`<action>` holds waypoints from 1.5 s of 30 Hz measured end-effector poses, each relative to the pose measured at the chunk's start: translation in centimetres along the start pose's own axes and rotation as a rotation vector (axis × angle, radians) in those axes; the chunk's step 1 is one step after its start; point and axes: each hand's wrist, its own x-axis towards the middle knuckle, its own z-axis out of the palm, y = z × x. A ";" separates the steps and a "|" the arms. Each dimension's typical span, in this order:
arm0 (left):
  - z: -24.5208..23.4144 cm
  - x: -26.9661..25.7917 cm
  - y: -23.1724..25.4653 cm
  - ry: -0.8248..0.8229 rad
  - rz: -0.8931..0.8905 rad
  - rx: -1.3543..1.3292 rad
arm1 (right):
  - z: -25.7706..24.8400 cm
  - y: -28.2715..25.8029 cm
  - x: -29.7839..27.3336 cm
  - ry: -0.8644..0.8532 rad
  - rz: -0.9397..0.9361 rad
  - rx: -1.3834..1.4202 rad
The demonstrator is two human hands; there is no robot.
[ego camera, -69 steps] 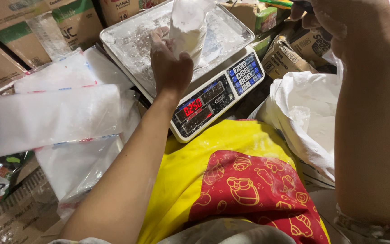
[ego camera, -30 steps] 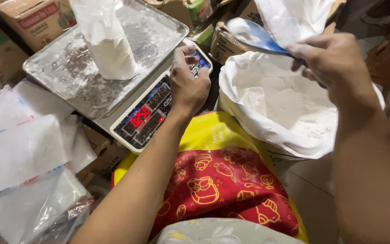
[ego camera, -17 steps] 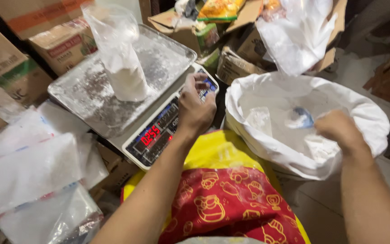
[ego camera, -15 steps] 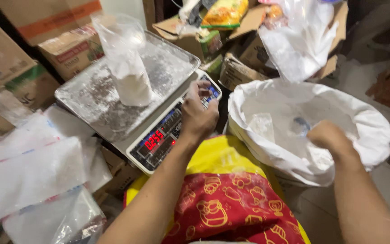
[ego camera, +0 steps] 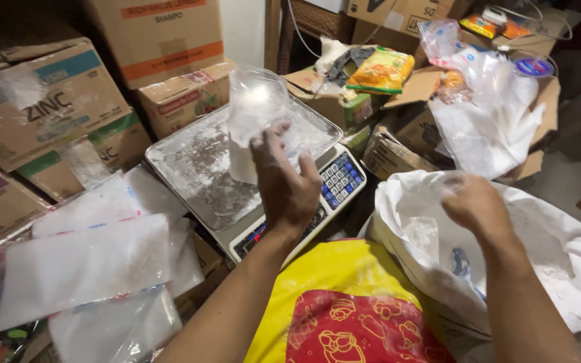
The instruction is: The person scoops white powder from a large sack into small plastic bags using a blue scoop, places each bag on a digital scale to check the weight, and ties the bags shut. The process is repeated multiple times in a cluttered storage area.
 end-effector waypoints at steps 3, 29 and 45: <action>-1.3 2.8 -0.5 0.146 -0.028 0.030 | -0.4 -10.6 -0.8 -0.111 -0.198 0.290; -7.9 16.9 -2.3 -0.319 -0.331 0.438 | -0.8 -35.8 -0.7 -0.405 -0.182 0.566; -7.8 17.8 -5.1 -0.196 -0.293 0.133 | 4.3 -30.6 1.3 -0.691 -0.739 0.966</action>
